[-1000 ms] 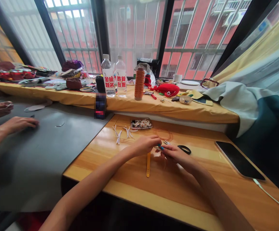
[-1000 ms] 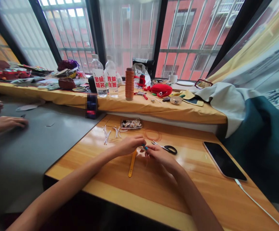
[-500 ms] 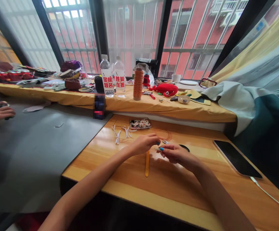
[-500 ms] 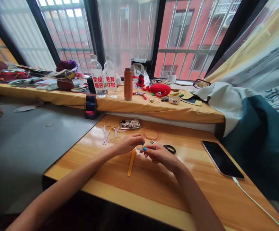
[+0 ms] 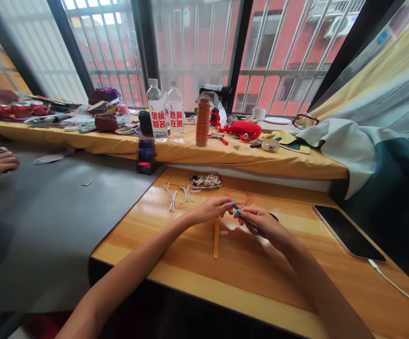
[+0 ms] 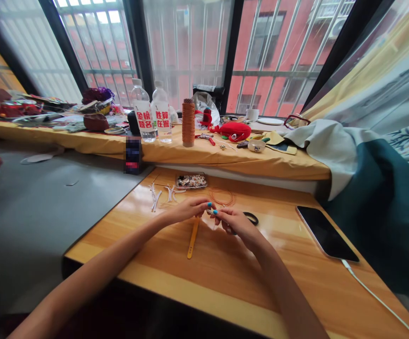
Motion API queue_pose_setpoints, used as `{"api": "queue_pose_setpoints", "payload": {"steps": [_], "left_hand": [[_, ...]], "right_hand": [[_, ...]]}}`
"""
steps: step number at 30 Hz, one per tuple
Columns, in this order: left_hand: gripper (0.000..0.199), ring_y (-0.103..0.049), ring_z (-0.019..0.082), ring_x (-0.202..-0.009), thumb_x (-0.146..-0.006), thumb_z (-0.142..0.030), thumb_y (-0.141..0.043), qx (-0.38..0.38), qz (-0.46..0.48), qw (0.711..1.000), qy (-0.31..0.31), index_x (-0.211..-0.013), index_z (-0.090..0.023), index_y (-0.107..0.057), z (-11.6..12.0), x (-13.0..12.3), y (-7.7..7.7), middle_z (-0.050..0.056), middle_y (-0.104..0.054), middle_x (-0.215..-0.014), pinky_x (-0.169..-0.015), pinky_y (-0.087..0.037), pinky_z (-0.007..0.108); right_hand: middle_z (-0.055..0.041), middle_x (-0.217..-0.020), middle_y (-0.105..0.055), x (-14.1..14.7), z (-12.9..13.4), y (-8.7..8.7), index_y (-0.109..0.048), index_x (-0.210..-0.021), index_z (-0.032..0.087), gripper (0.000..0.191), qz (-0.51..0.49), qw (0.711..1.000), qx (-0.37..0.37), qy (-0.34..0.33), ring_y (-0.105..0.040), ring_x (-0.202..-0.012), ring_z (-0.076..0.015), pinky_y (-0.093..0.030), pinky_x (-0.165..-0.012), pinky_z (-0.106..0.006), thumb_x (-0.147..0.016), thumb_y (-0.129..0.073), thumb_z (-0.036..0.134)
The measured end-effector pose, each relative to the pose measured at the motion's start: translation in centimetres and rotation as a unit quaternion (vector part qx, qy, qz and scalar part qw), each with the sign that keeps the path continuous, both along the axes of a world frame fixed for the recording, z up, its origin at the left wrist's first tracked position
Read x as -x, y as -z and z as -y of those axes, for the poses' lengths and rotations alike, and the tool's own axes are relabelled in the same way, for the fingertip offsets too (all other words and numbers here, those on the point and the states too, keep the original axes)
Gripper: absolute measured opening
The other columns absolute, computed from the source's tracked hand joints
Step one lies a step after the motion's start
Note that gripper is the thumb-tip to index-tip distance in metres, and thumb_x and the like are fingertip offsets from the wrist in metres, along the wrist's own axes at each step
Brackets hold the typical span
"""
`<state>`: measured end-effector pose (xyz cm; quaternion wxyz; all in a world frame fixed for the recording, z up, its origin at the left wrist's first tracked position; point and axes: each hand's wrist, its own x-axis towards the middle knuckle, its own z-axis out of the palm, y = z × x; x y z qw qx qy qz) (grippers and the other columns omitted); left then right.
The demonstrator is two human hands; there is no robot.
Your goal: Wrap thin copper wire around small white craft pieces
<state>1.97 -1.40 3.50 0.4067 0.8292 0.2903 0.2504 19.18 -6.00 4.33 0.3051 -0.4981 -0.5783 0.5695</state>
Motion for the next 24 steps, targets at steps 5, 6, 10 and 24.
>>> {"api": "queue_pose_setpoints", "payload": {"steps": [5, 6, 10, 24], "left_hand": [[0.028, -0.049, 0.008, -0.070, -0.076, -0.034, -0.045, 0.002, 0.050, 0.999, -0.006, -0.090, -0.013, -0.057, 0.20, -0.24, 0.07, 0.003, -0.058, -0.083, -0.062, -0.038, 0.016], [0.026, -0.049, 0.008, -0.070, -0.075, -0.032, -0.047, -0.004, 0.058, 0.998, -0.016, -0.088, -0.013, -0.057, 0.23, -0.33, 0.16, 0.003, -0.059, -0.081, -0.061, -0.038, 0.017], [0.023, -0.049, 0.007, -0.062, -0.076, -0.028, -0.045, -0.003, 0.057, 0.997, -0.052, -0.081, -0.012, -0.059, 0.17, -0.55, 0.57, 0.002, -0.059, -0.073, -0.056, -0.037, 0.017], [0.022, -0.043, 0.005, -0.051, -0.072, -0.027, -0.046, 0.110, 0.049, 0.993, -0.023, -0.082, -0.011, -0.058, 0.04, -0.03, -0.25, 0.000, -0.054, -0.064, -0.045, -0.033, 0.015]], "right_hand": [[0.0080, -0.041, -0.029, -0.02, -0.27, 0.39, -0.048, -0.060, 0.016, 0.031, 0.005, 1.000, -0.015, 0.020, -0.022, -0.036, -0.0032, -0.010, -0.038, -0.021, -0.067, -0.051, 0.046], [0.0079, -0.042, -0.029, -0.01, -0.28, 0.43, -0.048, -0.061, 0.016, 0.031, 0.005, 1.000, -0.016, 0.019, -0.022, -0.036, -0.0031, -0.010, -0.038, -0.021, -0.067, -0.051, 0.046], [0.0087, -0.042, -0.026, 0.07, -0.19, 0.40, -0.048, -0.061, 0.016, 0.036, 0.010, 1.000, -0.011, 0.007, -0.017, -0.037, -0.0026, -0.008, -0.039, -0.022, -0.065, -0.051, 0.051], [0.0086, -0.038, -0.028, 0.29, -0.03, -0.27, -0.054, -0.060, 0.016, 0.026, 0.072, 0.997, -0.011, 0.026, -0.019, -0.033, -0.0028, -0.009, -0.036, -0.022, -0.066, -0.052, 0.041]]}}
